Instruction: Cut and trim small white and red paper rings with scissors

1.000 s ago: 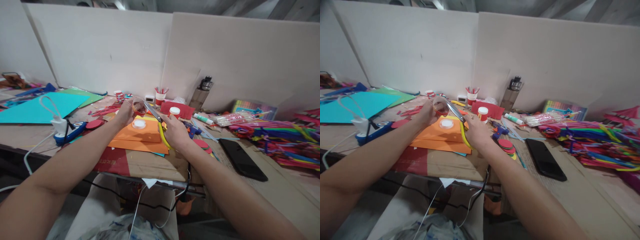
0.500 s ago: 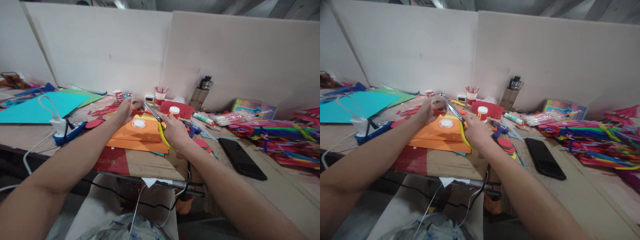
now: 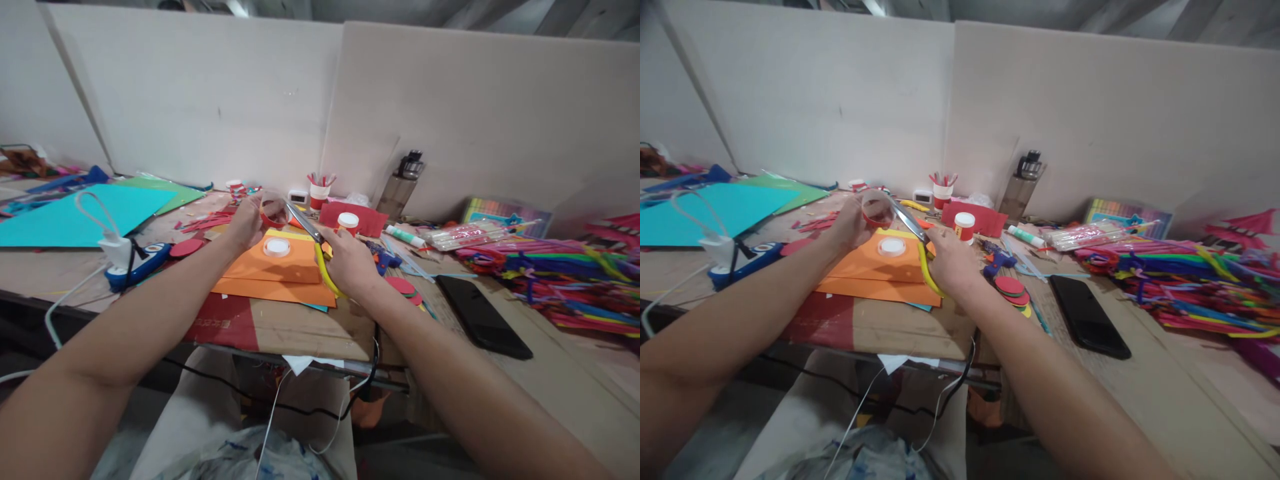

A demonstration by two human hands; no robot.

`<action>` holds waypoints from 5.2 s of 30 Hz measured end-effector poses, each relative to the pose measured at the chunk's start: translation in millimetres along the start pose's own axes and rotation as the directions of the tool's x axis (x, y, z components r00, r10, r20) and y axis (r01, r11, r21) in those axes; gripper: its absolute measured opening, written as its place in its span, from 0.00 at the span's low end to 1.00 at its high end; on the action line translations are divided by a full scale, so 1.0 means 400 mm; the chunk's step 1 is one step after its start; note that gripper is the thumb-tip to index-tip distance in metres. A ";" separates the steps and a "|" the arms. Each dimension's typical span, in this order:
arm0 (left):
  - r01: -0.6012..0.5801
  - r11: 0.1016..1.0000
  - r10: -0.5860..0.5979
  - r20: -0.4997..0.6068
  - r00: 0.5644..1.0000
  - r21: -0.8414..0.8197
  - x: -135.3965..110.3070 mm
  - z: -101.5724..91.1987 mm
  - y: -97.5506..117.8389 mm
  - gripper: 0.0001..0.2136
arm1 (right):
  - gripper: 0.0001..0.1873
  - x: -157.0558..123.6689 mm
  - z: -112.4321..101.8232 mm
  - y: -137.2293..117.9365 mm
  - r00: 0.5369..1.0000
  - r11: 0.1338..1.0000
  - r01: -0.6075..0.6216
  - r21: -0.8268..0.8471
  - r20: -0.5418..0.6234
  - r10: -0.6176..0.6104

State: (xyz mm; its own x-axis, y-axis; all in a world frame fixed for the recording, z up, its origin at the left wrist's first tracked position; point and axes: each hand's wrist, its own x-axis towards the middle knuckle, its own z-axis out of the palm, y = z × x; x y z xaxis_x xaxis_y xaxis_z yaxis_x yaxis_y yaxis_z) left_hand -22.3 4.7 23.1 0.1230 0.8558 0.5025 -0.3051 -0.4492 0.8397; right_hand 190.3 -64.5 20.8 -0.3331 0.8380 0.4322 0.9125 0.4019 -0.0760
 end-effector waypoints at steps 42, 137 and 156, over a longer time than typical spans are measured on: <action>0.026 1.000 -0.026 0.070 0.997 -0.006 -0.018 0.014 0.013 0.14 | 0.22 0.000 0.001 -0.001 1.000 1.000 0.016 -0.016 0.001 -0.016; 0.099 0.995 -0.100 0.064 0.993 0.011 -0.011 -0.003 0.012 0.10 | 0.22 0.003 0.001 0.001 0.999 0.998 0.017 -0.064 0.046 -0.014; 0.039 0.999 -0.039 0.010 0.999 0.034 -0.005 -0.008 0.006 0.12 | 0.24 -0.002 0.008 -0.002 1.000 0.997 0.010 -0.075 0.021 -0.008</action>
State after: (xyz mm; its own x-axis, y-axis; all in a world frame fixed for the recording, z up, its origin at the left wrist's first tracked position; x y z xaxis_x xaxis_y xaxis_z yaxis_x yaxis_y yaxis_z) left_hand -26.2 2.5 23.5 0.1442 0.8700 0.4714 -0.2681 -0.4242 0.8649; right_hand 188.9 -64.3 17.6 -0.3454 0.8424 0.4135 0.9244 0.3813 -0.0046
